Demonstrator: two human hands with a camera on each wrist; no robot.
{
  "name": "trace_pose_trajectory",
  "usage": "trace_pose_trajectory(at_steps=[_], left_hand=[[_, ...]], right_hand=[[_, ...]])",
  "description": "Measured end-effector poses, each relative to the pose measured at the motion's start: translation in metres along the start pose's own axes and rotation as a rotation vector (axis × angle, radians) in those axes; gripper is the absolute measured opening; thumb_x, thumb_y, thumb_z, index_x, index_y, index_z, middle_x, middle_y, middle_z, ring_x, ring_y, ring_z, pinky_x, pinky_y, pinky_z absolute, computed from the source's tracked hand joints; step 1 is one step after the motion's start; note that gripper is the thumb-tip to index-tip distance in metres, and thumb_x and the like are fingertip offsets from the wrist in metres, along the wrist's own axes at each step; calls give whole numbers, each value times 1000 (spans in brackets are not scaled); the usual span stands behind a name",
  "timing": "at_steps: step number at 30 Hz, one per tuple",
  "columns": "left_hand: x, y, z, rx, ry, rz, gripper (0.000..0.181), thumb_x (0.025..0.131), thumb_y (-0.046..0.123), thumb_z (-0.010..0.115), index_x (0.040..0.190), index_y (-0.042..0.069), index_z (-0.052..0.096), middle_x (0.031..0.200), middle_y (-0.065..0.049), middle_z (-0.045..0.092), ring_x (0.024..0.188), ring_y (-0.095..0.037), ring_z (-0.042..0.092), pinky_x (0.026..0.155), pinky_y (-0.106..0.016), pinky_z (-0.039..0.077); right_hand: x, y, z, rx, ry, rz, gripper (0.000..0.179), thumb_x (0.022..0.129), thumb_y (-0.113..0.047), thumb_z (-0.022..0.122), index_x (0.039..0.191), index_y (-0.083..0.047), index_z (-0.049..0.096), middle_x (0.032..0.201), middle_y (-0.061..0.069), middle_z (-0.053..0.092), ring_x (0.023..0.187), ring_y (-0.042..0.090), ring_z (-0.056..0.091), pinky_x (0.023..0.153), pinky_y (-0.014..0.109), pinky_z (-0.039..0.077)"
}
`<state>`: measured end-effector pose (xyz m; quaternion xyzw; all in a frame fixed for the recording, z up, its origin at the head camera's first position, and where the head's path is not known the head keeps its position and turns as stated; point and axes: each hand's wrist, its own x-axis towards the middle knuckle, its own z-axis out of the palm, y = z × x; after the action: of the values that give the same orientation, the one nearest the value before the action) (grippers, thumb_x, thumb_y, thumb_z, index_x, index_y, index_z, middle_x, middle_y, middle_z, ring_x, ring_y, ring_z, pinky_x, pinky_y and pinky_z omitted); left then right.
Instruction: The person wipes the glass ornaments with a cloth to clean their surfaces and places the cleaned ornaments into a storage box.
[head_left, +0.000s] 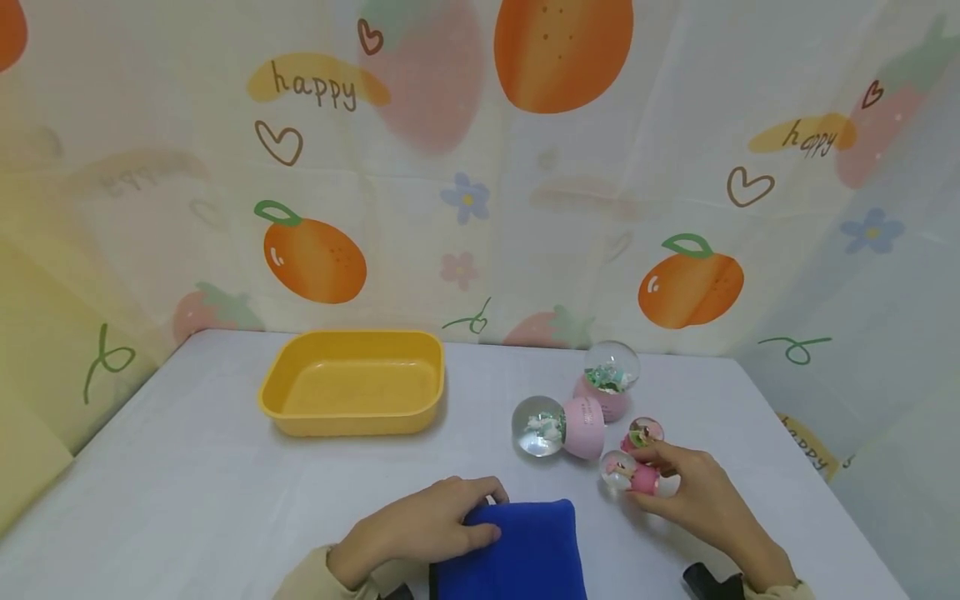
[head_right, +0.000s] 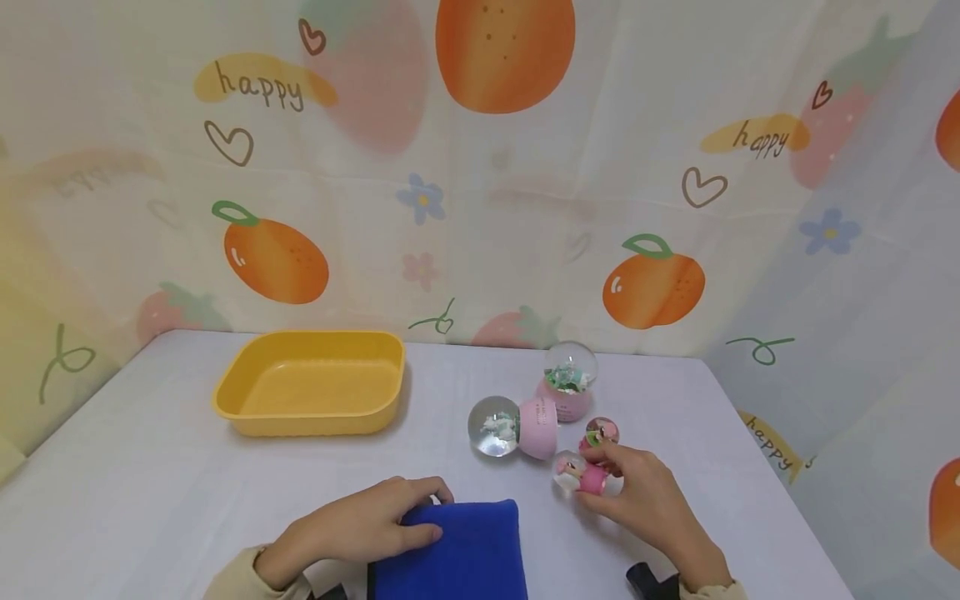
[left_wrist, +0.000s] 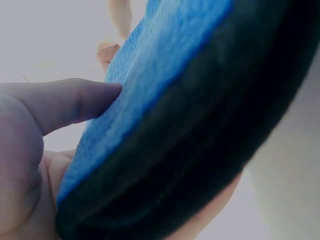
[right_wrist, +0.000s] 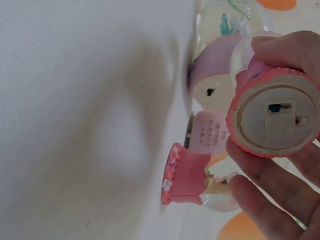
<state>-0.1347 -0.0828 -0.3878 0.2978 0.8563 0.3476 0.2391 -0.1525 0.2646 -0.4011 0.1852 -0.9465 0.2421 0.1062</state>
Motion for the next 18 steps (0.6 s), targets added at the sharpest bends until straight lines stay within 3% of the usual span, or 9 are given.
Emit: trace_pose_trajectory(at_steps=[5,12,18], left_hand=[[-2,1,-6,-36,70,2,24,94,24,63,118,18,61,87,8,67,73,-2,58,68,-20,50],[-3,0,-13,-70,166,-18,28,96,28,62,122,16,60,100,-1,71,82,-6,64,75,-28,56],[0,-1,-15,-71,256,-23,28,96,27,61,122,15,60,102,-3,71,84,-9,64,76,-31,58]], right_hand=[[-2,-2,2,29,71,-50,44,64,-22,93,102,-11,74,93,-3,76,75,0,62,65,24,56],[-3,-6,5,89,176,-133,43,61,-19,94,98,-14,74,91,-2,76,75,-4,61,64,21,55],[-4,-13,3,109,187,-154,44,61,-20,94,100,-15,74,94,-1,76,75,-3,62,65,19,55]])
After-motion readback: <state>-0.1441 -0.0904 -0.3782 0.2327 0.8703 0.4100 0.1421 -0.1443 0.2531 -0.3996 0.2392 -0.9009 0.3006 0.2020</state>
